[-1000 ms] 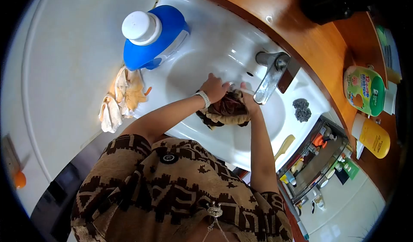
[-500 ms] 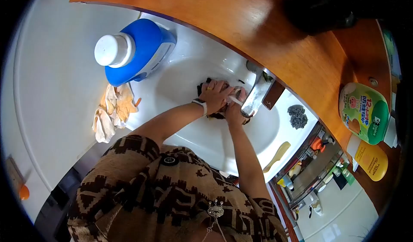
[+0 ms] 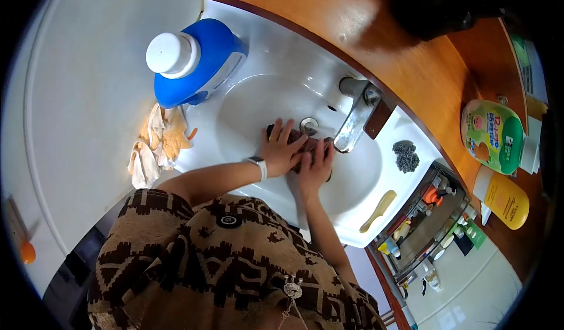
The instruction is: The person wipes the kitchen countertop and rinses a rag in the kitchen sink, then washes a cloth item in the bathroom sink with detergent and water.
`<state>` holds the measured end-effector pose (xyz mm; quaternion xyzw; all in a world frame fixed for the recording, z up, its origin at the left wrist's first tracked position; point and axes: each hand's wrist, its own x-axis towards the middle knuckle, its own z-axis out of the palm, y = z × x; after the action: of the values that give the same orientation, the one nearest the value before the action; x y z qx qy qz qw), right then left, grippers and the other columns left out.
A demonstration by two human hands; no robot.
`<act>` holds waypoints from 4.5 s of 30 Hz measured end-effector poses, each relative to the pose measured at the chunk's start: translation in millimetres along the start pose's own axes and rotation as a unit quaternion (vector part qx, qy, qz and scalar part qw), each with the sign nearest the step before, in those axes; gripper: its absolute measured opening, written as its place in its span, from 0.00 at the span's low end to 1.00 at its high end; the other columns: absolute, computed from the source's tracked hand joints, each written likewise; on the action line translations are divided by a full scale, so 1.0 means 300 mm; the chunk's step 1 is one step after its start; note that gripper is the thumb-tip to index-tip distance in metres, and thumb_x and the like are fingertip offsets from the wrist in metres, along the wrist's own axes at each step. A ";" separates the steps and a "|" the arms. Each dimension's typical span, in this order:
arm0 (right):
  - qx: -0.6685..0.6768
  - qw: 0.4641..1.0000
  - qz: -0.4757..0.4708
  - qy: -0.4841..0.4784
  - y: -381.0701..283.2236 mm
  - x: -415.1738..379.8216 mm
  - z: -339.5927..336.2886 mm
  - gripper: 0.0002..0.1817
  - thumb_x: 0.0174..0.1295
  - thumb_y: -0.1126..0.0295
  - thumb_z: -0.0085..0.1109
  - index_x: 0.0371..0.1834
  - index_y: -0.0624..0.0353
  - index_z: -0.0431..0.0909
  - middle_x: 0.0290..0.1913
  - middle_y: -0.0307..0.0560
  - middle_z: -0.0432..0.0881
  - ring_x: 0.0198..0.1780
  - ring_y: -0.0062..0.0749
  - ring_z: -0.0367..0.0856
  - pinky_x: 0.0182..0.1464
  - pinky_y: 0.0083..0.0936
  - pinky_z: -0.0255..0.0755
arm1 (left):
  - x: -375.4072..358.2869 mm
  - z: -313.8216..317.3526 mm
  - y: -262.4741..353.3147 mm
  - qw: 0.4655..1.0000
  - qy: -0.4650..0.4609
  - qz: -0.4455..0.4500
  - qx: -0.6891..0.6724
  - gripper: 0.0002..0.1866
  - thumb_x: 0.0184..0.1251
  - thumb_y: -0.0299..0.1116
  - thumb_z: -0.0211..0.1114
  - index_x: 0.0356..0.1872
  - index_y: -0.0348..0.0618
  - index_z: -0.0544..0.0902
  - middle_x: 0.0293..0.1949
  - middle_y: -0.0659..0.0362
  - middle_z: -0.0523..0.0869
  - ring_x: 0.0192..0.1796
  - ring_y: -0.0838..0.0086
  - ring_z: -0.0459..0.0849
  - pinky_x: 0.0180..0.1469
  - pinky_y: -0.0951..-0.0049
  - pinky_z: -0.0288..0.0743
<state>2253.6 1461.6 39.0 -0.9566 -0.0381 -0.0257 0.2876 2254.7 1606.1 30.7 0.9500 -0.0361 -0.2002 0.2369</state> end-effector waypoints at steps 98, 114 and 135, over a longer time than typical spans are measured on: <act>0.222 0.952 0.170 -0.123 0.404 0.139 0.202 0.26 0.67 0.57 0.58 0.62 0.62 0.73 0.52 0.51 0.83 0.52 0.38 0.80 0.57 0.30 0.72 | 0.372 0.114 -0.101 0.985 -0.005 0.104 -0.135 0.18 0.62 0.39 0.62 0.51 0.45 0.79 0.39 0.46 0.84 0.45 0.46 0.81 0.49 0.50 0.74; -0.050 0.965 -0.226 0.121 -0.307 0.381 -0.444 0.41 0.44 0.94 0.50 0.67 0.55 0.71 0.68 0.51 0.72 0.72 0.48 0.66 0.74 0.45 0.58 | -0.330 -0.428 -0.288 0.957 0.199 -0.007 -0.212 0.17 0.61 0.31 0.65 0.51 0.38 0.80 0.49 0.47 0.79 0.51 0.53 0.79 0.51 0.62 0.74; -0.091 0.958 -0.271 -0.031 -1.007 0.466 -0.364 0.36 0.58 0.32 0.54 0.38 0.60 0.73 0.29 0.53 0.83 0.30 0.51 0.85 0.29 0.41 0.78 | -0.277 -0.674 -0.385 0.832 0.426 -0.024 -0.356 0.11 0.52 0.24 0.73 0.37 0.38 0.81 0.30 0.56 0.85 0.33 0.69 0.83 0.39 0.68 0.77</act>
<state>2363.5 1660.7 305.6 -0.9330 -0.3019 -0.0767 0.1802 2255.7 1810.0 170.5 0.7919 0.1649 0.2199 0.5453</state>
